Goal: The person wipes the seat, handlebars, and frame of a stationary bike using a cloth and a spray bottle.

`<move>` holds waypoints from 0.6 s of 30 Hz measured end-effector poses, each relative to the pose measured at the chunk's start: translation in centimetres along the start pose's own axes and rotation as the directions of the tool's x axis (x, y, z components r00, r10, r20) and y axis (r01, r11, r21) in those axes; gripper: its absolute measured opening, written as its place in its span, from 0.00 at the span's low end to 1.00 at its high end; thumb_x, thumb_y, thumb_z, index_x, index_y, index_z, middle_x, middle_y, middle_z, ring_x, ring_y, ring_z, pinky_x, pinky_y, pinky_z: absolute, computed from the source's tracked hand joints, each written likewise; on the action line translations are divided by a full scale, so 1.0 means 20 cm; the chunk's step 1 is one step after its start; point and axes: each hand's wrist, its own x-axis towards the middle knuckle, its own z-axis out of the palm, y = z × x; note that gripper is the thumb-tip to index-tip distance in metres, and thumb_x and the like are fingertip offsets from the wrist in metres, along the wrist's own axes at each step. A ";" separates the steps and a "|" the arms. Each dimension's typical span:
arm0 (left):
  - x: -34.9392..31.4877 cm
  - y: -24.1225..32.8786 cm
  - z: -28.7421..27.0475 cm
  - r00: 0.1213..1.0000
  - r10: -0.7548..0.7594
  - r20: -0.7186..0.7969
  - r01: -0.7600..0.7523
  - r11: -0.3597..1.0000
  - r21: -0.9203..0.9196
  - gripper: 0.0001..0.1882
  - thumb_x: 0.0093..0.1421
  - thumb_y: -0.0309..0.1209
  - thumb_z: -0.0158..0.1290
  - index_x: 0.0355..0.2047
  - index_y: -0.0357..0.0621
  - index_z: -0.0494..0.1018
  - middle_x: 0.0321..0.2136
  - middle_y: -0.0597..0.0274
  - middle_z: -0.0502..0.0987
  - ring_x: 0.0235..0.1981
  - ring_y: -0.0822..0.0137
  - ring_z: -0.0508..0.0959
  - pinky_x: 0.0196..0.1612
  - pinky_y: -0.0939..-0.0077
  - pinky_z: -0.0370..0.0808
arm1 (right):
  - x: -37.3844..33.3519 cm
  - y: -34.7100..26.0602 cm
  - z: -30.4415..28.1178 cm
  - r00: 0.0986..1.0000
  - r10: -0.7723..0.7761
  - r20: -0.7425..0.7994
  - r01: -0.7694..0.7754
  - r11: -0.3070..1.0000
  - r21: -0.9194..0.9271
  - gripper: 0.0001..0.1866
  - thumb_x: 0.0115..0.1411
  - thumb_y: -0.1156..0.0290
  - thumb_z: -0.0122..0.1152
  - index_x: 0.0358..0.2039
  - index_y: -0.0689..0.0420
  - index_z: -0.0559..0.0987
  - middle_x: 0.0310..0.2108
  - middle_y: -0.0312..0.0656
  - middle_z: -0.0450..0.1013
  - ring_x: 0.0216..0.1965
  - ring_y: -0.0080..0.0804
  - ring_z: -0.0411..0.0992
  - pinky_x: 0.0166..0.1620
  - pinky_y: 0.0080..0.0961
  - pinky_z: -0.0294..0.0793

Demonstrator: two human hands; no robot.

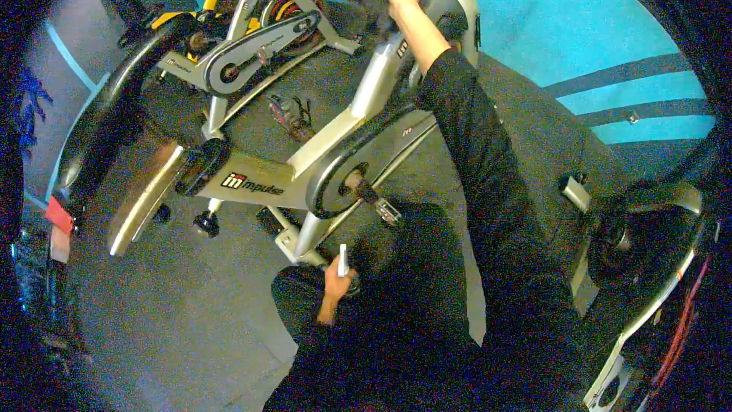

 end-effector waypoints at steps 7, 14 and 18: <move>-0.01 0.04 -0.03 0.999 -0.046 -0.014 0.046 0.998 -0.041 0.21 0.49 0.27 0.60 0.45 0.43 0.73 0.30 0.53 0.78 0.33 0.61 0.79 0.39 0.69 0.74 | -0.32 0.16 0.06 0.888 -0.405 -0.219 0.375 0.912 -0.164 0.18 0.55 0.64 0.58 0.33 0.70 0.80 0.35 0.64 0.76 0.39 0.56 0.77 0.46 0.43 0.73; -0.02 -0.01 -0.06 0.996 -0.058 -0.073 0.064 0.994 0.086 0.20 0.47 0.29 0.61 0.44 0.47 0.74 0.28 0.54 0.77 0.31 0.57 0.79 0.37 0.66 0.75 | -0.12 -0.04 0.03 0.985 -0.107 -0.132 0.093 0.989 -0.113 0.19 0.51 0.65 0.59 0.31 0.73 0.79 0.34 0.61 0.78 0.37 0.50 0.78 0.43 0.40 0.73; -0.01 0.01 -0.04 0.997 -0.028 -0.076 0.033 0.997 0.076 0.21 0.46 0.30 0.60 0.44 0.46 0.74 0.27 0.54 0.77 0.30 0.58 0.79 0.37 0.66 0.75 | -0.28 0.09 0.06 0.900 -0.350 -0.260 0.305 0.931 -0.199 0.18 0.55 0.65 0.55 0.31 0.72 0.79 0.34 0.62 0.78 0.40 0.53 0.77 0.49 0.41 0.72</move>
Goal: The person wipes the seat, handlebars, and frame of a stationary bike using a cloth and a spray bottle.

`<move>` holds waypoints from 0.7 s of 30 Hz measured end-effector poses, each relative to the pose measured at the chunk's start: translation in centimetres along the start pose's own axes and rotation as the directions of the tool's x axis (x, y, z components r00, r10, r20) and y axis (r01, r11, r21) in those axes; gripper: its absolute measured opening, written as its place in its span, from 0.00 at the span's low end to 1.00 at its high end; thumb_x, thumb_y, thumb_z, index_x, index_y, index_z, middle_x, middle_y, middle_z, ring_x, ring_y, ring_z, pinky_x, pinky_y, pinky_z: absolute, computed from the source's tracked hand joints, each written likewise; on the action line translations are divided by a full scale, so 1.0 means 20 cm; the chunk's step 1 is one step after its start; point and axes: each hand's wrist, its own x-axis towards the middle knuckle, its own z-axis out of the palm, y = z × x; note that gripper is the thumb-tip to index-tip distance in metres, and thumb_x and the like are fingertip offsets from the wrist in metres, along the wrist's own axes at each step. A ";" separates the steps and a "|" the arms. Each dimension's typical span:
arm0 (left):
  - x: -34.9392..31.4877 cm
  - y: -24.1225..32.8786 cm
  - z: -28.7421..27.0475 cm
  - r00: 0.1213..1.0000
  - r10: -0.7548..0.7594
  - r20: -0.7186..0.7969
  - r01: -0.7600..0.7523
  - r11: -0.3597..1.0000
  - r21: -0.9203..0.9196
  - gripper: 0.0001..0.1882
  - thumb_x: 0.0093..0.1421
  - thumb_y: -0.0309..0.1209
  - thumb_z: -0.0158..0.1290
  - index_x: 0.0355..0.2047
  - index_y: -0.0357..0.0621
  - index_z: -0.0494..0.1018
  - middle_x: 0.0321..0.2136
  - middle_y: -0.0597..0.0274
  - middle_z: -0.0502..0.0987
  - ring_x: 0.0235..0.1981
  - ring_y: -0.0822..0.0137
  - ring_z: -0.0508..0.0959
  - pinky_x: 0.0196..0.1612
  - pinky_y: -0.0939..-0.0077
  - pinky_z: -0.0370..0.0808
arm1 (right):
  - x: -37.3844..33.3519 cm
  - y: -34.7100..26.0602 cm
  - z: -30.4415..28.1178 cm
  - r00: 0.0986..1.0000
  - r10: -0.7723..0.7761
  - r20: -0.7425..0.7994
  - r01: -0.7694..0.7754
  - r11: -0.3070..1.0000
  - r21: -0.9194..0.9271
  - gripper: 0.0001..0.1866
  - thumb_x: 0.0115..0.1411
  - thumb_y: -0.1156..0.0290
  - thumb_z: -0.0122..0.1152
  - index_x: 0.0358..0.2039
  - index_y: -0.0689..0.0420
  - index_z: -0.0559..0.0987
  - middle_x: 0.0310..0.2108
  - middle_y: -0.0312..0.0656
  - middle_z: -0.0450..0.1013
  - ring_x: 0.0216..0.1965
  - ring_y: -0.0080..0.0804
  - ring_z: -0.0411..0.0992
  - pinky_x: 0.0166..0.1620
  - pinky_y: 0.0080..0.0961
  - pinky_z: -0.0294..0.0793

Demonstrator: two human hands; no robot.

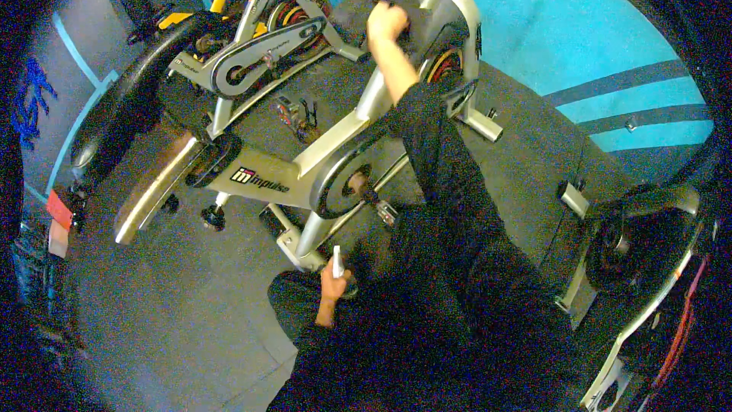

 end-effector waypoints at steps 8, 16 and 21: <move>-0.03 0.03 -0.07 1.000 0.018 -0.012 -0.017 0.999 0.033 0.22 0.48 0.28 0.59 0.45 0.45 0.74 0.27 0.56 0.78 0.28 0.62 0.79 0.37 0.69 0.75 | 0.16 -0.14 -0.04 0.954 0.208 0.216 -0.207 0.978 -0.028 0.19 0.55 0.66 0.57 0.33 0.74 0.78 0.37 0.62 0.77 0.40 0.50 0.77 0.45 0.40 0.73; -0.02 0.03 -0.07 0.999 -0.035 -0.039 0.032 0.997 -0.067 0.22 0.48 0.26 0.60 0.46 0.45 0.74 0.28 0.59 0.79 0.30 0.65 0.79 0.38 0.72 0.75 | 0.03 -0.05 -0.01 0.933 0.177 0.313 -0.114 0.972 -0.207 0.18 0.54 0.66 0.58 0.36 0.70 0.80 0.36 0.60 0.78 0.41 0.52 0.77 0.50 0.39 0.72; -0.04 0.06 -0.02 0.999 0.025 -0.030 -0.026 0.999 -0.027 0.21 0.48 0.26 0.59 0.46 0.44 0.74 0.29 0.59 0.78 0.30 0.64 0.78 0.38 0.71 0.74 | 0.18 -0.11 0.00 0.942 0.311 0.127 -0.318 0.947 0.038 0.19 0.55 0.66 0.57 0.36 0.73 0.79 0.42 0.63 0.76 0.43 0.52 0.77 0.50 0.41 0.73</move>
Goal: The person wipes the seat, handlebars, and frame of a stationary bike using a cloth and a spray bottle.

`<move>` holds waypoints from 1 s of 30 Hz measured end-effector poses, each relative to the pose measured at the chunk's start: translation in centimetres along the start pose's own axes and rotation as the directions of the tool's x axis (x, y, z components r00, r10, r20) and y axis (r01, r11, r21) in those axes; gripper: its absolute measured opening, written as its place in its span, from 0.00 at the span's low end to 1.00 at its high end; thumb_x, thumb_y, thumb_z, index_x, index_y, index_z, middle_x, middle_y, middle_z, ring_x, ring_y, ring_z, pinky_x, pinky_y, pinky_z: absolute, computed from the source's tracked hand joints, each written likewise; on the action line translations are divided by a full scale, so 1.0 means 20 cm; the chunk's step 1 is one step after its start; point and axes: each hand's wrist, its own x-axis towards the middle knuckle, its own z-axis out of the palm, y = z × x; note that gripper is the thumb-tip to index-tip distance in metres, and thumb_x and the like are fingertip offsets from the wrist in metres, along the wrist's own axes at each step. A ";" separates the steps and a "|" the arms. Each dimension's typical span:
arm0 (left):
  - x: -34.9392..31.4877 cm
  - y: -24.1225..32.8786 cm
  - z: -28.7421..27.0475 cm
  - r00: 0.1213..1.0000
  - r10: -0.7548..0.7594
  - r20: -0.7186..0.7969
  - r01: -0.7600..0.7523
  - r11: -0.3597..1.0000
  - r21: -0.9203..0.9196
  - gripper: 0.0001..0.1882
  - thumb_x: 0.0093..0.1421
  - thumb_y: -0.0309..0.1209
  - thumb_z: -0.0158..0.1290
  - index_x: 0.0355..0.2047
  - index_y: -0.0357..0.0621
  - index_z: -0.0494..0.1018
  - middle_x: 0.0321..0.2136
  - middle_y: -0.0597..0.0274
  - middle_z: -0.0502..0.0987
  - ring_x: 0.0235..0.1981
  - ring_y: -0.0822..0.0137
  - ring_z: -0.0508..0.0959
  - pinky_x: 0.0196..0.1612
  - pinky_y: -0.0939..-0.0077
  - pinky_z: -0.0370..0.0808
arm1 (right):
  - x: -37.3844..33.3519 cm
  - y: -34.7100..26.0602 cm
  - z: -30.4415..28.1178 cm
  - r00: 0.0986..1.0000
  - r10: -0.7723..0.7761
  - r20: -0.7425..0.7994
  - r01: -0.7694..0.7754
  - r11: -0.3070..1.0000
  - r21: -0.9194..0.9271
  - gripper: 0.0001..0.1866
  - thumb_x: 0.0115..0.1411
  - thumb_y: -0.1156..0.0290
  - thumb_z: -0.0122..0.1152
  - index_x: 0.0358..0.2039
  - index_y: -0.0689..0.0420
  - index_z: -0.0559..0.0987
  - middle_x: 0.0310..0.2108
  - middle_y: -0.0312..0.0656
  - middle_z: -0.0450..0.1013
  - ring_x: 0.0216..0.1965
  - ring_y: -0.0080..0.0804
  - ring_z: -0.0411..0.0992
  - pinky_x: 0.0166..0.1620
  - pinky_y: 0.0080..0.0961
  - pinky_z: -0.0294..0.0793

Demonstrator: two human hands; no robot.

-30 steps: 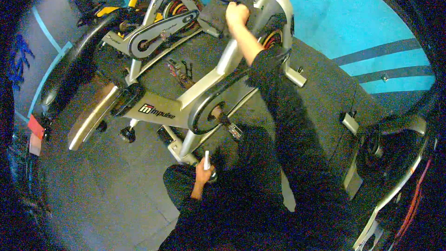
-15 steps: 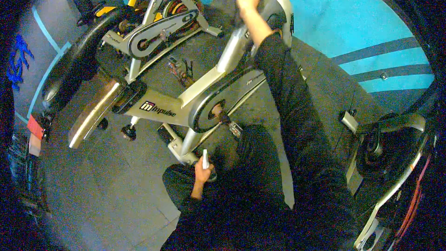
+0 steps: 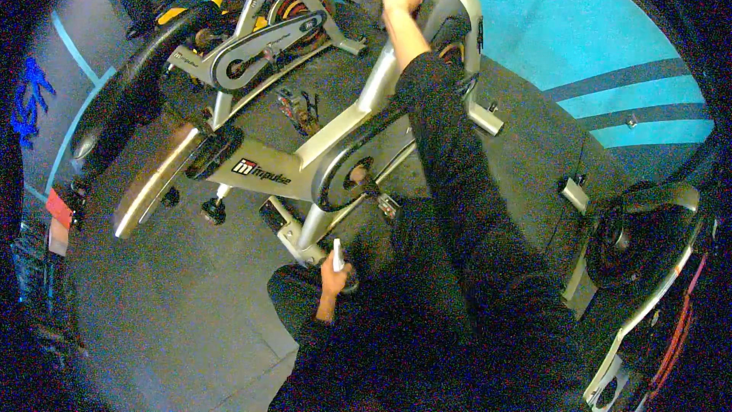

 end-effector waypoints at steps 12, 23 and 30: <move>0.01 -0.02 -0.07 0.999 -0.017 -0.048 0.014 0.999 -0.051 0.19 0.47 0.28 0.60 0.41 0.43 0.73 0.26 0.56 0.78 0.29 0.61 0.79 0.35 0.67 0.74 | -0.07 0.09 0.07 0.998 -0.053 0.047 0.051 0.998 0.030 0.19 0.53 0.66 0.56 0.36 0.73 0.79 0.39 0.62 0.77 0.42 0.54 0.77 0.50 0.41 0.72; 0.00 -0.01 -0.04 0.998 0.051 -0.026 -0.051 0.999 0.002 0.18 0.47 0.28 0.59 0.40 0.43 0.73 0.22 0.54 0.75 0.24 0.60 0.75 0.32 0.67 0.73 | 0.01 -0.05 0.01 0.991 0.055 0.121 -0.055 0.998 -0.002 0.21 0.55 0.65 0.59 0.40 0.74 0.77 0.45 0.59 0.76 0.44 0.46 0.76 0.47 0.38 0.72; 0.00 -0.06 -0.02 1.000 0.004 -0.008 -0.004 0.999 0.039 0.18 0.48 0.27 0.60 0.42 0.44 0.74 0.27 0.53 0.78 0.29 0.57 0.79 0.35 0.66 0.74 | -0.22 0.23 -0.12 0.955 -0.165 0.248 0.217 0.956 -0.196 0.21 0.54 0.61 0.56 0.31 0.71 0.80 0.35 0.63 0.77 0.41 0.56 0.76 0.47 0.42 0.72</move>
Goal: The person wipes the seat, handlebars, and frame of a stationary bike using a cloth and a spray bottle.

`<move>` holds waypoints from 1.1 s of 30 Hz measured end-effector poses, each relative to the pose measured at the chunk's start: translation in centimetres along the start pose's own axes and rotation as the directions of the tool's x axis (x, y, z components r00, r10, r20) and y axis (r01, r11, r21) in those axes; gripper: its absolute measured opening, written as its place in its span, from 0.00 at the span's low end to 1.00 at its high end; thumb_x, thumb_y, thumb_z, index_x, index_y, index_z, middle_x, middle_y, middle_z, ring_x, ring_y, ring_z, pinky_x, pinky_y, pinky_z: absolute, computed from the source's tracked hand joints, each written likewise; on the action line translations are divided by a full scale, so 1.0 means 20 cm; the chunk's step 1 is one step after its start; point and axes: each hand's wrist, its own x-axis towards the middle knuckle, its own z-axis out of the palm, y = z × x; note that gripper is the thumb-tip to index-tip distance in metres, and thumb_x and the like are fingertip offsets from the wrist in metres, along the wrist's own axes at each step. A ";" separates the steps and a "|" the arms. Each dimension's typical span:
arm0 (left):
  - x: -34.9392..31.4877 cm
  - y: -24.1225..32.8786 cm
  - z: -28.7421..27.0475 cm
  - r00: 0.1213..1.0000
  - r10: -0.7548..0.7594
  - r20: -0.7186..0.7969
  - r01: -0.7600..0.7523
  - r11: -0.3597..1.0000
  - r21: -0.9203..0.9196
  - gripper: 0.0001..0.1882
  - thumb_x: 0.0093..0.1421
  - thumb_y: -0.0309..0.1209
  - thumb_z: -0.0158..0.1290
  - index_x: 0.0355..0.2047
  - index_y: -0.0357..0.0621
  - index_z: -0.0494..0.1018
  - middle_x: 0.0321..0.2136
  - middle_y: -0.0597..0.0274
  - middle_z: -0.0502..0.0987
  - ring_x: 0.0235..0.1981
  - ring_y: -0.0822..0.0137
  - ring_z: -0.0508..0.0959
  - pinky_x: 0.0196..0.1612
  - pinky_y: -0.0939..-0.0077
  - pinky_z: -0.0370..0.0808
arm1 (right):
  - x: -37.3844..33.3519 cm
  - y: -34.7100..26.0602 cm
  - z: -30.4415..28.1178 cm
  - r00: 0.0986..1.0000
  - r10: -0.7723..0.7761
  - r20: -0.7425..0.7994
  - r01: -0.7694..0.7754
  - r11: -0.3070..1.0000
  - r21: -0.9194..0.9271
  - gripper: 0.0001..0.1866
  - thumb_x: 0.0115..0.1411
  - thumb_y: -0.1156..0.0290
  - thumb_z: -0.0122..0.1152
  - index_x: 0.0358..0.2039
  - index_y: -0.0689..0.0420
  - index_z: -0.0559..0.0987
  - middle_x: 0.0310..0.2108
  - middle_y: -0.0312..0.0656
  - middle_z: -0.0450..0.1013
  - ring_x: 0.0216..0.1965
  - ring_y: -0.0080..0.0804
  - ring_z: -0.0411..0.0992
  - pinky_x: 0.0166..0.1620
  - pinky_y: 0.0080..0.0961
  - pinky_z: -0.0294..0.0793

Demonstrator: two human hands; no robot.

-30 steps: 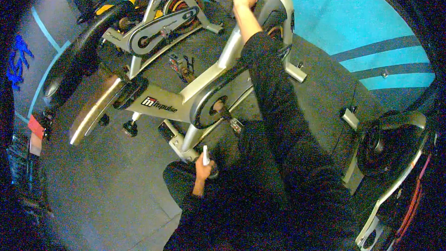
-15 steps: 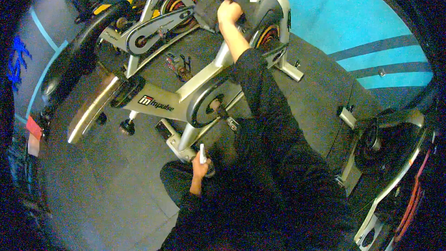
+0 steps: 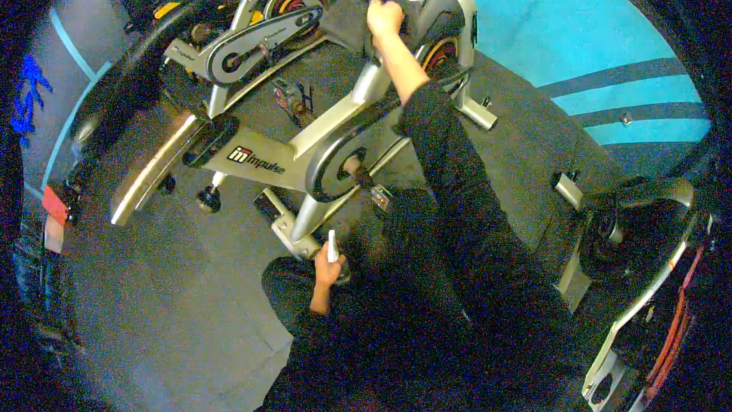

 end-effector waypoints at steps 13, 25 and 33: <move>0.00 0.06 0.01 0.997 -0.058 0.053 0.055 0.997 0.049 0.19 0.48 0.27 0.59 0.43 0.45 0.75 0.27 0.60 0.79 0.30 0.66 0.79 0.36 0.71 0.74 | 0.52 -0.31 -0.35 0.852 -0.508 0.128 0.522 0.840 -0.146 0.24 0.56 0.59 0.55 0.46 0.63 0.78 0.47 0.54 0.75 0.46 0.48 0.72 0.52 0.43 0.68; -0.04 0.01 0.01 0.998 0.024 -0.061 -0.022 0.999 0.033 0.21 0.46 0.28 0.62 0.41 0.41 0.72 0.23 0.49 0.75 0.26 0.52 0.77 0.32 0.63 0.73 | 0.76 -0.52 -0.11 0.537 -0.575 0.618 0.841 0.308 -0.444 0.21 0.42 0.58 0.60 0.35 0.56 0.83 0.31 0.58 0.77 0.38 0.49 0.78 0.44 0.44 0.77; -0.07 0.18 -0.06 0.994 -0.104 -0.016 0.105 0.994 0.034 0.21 0.45 0.25 0.62 0.42 0.40 0.72 0.23 0.49 0.74 0.26 0.49 0.76 0.31 0.60 0.73 | 1.04 -0.55 -0.07 0.531 -0.111 0.840 0.678 0.650 -0.344 0.22 0.47 0.58 0.60 0.41 0.57 0.83 0.36 0.48 0.80 0.39 0.38 0.77 0.46 0.33 0.73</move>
